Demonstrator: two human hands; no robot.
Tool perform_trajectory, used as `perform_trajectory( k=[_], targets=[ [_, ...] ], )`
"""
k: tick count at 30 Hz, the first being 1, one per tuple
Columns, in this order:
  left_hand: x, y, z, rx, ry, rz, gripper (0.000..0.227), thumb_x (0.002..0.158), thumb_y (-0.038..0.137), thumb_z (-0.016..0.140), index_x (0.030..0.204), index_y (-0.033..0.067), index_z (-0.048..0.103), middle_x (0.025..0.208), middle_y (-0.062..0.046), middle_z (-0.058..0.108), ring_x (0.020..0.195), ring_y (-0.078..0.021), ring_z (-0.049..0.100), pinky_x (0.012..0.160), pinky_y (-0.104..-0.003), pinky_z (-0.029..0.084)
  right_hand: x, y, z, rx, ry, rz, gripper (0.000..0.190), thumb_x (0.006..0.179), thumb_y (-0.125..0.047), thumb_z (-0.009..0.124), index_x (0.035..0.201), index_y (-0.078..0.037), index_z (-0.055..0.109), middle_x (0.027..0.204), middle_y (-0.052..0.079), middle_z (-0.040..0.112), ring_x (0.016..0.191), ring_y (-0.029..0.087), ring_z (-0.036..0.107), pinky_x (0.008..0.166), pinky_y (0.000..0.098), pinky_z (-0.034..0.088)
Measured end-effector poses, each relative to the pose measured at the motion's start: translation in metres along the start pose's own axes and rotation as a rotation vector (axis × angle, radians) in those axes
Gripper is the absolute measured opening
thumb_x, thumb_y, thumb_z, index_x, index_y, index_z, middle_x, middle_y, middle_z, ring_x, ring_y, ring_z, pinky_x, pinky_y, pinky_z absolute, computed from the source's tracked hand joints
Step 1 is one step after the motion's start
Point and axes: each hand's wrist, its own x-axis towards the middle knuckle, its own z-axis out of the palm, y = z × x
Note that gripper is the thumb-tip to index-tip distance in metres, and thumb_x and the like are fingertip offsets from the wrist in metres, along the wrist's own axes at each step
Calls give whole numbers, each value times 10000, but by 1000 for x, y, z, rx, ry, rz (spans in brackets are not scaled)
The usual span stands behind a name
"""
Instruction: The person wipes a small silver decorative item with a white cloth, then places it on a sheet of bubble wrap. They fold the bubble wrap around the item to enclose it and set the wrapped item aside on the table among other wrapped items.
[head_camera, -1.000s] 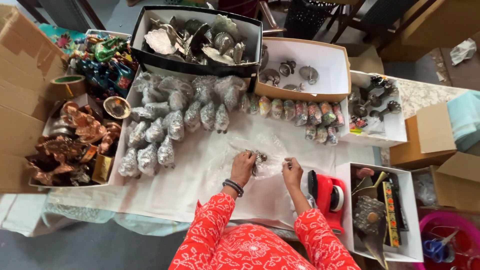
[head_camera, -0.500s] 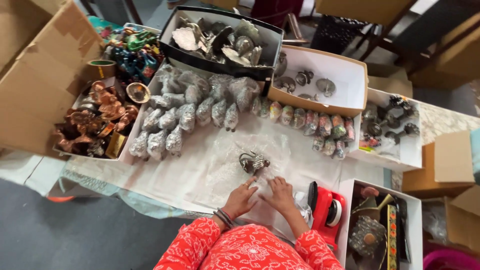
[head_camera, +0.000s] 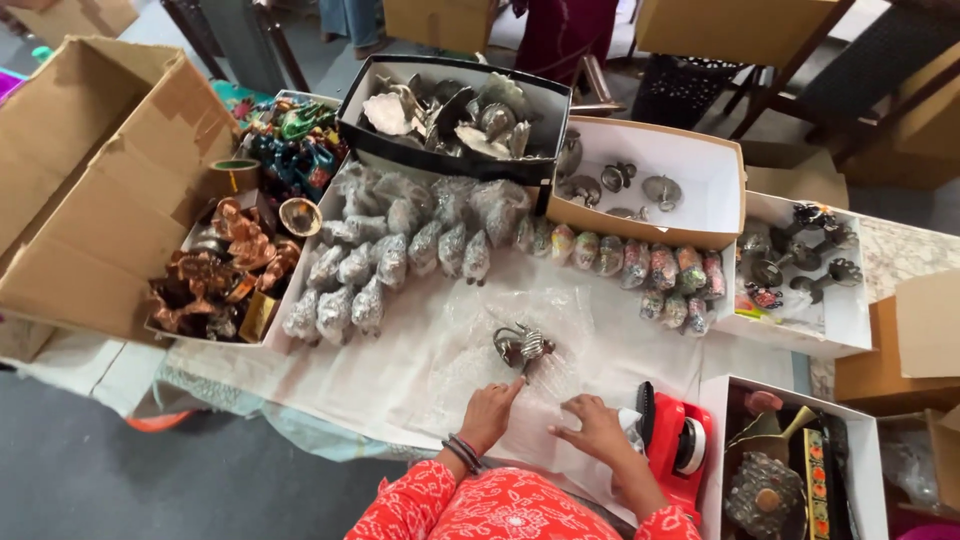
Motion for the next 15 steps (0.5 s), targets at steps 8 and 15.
perform_trajectory(
  k=[8, 15],
  targets=[
    [-2, -9, -26, -150, 27, 42, 673, 839, -34, 553, 1477, 179, 539, 924, -105, 672, 862, -311, 665, 720, -452, 536, 125, -32, -50, 140, 567, -265, 496, 810, -298, 775, 1255, -110, 668, 1286, 111, 628, 1244, 324, 556, 1040, 428, 488],
    [-10, -9, -18, -104, -64, 173, 468, 846, 6, 575, 1303, 96, 620, 958, -106, 681, 881, -311, 665, 711, -449, 527, 218, -65, -75, -149, 243, -155, 769, 731, -295, 826, 1417, -146, 511, 1407, 102, 515, 1372, 314, 411, 1034, 541, 366]
  ],
)
